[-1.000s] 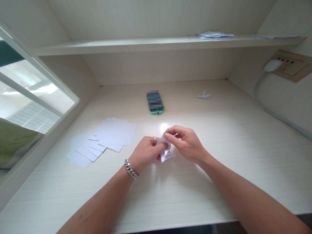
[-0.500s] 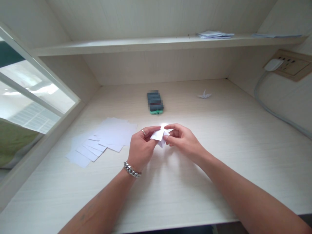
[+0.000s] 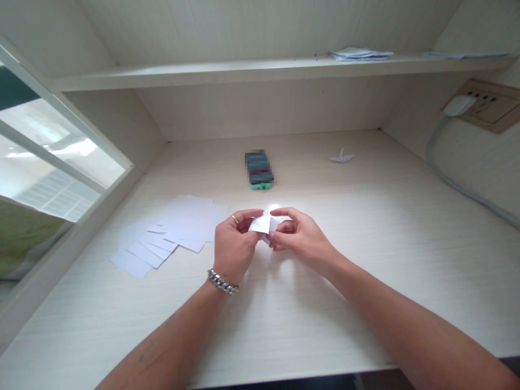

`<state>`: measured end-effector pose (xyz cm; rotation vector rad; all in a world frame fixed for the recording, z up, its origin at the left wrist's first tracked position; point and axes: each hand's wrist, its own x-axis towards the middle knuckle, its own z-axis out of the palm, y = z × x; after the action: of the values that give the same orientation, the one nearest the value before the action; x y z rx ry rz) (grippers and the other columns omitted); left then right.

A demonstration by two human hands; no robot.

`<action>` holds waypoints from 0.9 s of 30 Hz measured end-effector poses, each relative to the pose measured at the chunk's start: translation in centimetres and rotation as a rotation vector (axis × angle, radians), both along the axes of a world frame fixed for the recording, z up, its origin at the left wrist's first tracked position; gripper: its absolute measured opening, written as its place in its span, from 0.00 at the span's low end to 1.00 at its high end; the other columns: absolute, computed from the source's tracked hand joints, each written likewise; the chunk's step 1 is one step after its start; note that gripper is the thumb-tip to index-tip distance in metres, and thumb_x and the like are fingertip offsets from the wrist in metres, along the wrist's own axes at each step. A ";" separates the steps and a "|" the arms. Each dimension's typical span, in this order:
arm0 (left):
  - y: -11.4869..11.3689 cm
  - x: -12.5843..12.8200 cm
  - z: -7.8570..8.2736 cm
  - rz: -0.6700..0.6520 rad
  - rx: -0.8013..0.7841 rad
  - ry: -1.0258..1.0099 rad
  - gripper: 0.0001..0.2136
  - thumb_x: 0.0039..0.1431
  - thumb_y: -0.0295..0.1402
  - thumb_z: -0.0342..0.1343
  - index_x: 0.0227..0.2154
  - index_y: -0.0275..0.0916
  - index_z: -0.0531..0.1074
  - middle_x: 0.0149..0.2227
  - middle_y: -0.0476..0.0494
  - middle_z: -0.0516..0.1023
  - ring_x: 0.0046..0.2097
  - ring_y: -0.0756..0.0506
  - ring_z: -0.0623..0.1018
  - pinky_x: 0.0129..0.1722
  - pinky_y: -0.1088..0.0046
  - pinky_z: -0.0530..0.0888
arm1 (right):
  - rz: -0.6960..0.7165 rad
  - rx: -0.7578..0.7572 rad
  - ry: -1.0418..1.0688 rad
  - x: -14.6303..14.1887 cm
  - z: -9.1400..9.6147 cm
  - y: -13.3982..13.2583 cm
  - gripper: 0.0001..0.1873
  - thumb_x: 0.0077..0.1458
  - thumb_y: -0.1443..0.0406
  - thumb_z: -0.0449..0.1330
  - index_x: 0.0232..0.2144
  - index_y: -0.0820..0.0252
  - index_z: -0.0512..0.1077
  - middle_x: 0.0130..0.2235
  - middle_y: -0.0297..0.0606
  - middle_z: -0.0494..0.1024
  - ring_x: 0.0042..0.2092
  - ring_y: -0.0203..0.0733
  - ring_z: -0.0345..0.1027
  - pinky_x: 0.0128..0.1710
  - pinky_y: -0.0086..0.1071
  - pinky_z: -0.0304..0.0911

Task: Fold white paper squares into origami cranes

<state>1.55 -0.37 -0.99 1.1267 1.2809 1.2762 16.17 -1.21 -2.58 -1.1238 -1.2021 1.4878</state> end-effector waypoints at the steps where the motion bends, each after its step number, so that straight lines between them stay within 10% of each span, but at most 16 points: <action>1: 0.0 0.0 0.0 -0.002 -0.012 -0.016 0.18 0.34 0.17 0.62 0.34 0.33 0.79 0.31 0.44 0.82 0.32 0.45 0.80 0.30 0.73 0.76 | 0.000 -0.002 0.007 0.0 0.0 0.0 0.24 0.49 0.66 0.66 0.48 0.61 0.65 0.26 0.33 0.77 0.31 0.39 0.74 0.34 0.35 0.70; 27: 0.1 -0.2 0.1 0.009 -0.080 -0.014 0.17 0.32 0.18 0.62 0.31 0.33 0.78 0.29 0.44 0.81 0.30 0.46 0.78 0.26 0.74 0.73 | 0.061 -0.071 0.152 -0.1 -0.3 0.0 0.24 0.46 0.66 0.69 0.46 0.62 0.67 0.24 0.30 0.75 0.29 0.38 0.75 0.33 0.33 0.70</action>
<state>1.36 -0.30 -0.92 1.0549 1.3165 1.2260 16.06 -1.22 -2.89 -1.0094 -1.0943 1.6427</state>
